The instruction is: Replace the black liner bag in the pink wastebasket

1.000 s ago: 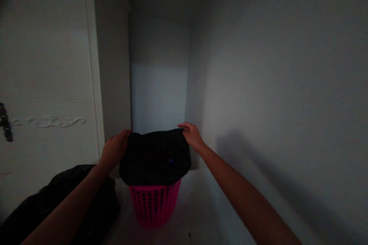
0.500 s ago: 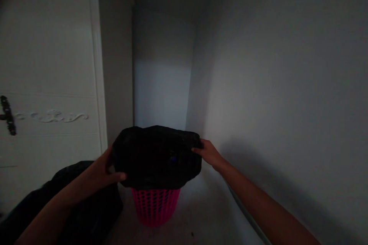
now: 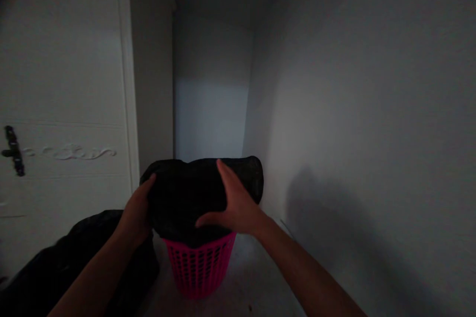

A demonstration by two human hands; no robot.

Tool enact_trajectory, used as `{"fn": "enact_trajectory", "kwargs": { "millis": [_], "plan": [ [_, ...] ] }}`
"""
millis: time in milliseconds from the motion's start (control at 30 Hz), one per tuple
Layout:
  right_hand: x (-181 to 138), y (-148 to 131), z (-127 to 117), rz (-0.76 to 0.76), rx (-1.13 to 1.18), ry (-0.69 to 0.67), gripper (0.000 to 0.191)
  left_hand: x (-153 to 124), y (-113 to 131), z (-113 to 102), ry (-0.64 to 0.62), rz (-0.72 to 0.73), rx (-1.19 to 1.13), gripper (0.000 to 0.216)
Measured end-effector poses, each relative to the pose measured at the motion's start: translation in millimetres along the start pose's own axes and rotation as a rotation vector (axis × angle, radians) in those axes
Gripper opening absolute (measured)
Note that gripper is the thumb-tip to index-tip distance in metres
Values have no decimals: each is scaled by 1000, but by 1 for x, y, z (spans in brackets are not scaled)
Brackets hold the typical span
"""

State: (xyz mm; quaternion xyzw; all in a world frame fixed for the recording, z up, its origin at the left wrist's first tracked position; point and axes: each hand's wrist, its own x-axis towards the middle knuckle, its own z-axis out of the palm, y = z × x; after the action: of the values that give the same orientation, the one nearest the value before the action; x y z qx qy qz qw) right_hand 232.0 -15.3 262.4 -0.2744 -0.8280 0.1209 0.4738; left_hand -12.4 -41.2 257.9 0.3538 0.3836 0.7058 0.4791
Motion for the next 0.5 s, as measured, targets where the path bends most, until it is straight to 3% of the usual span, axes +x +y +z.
{"fn": "enact_trajectory", "kwargs": {
  "millis": [33, 67, 100, 200, 300, 400, 500],
  "plan": [
    [1, -9, 16, -18, -31, -89, 145, -2, 0, 6, -49, 8, 2, 55],
    [4, -14, 30, -9, -47, -154, 151, -3, 0, 8, -119, 39, 41, 59],
    [8, -17, 42, 22, -47, -182, 145, -3, 0, 5, -211, 96, 120, 64],
    [24, -11, 58, 75, -10, -96, 89, 0, 5, -23, -482, 383, 450, 81],
    [39, -10, 61, -3, 21, 79, 45, 8, 8, -50, -495, 581, 653, 115],
    [51, -27, 64, -85, 22, 36, 33, 15, 3, -44, -517, 466, 712, 124],
    [53, -39, 53, -178, -17, -114, 41, 18, -5, -21, -435, 324, 595, 94]
  ]
}}
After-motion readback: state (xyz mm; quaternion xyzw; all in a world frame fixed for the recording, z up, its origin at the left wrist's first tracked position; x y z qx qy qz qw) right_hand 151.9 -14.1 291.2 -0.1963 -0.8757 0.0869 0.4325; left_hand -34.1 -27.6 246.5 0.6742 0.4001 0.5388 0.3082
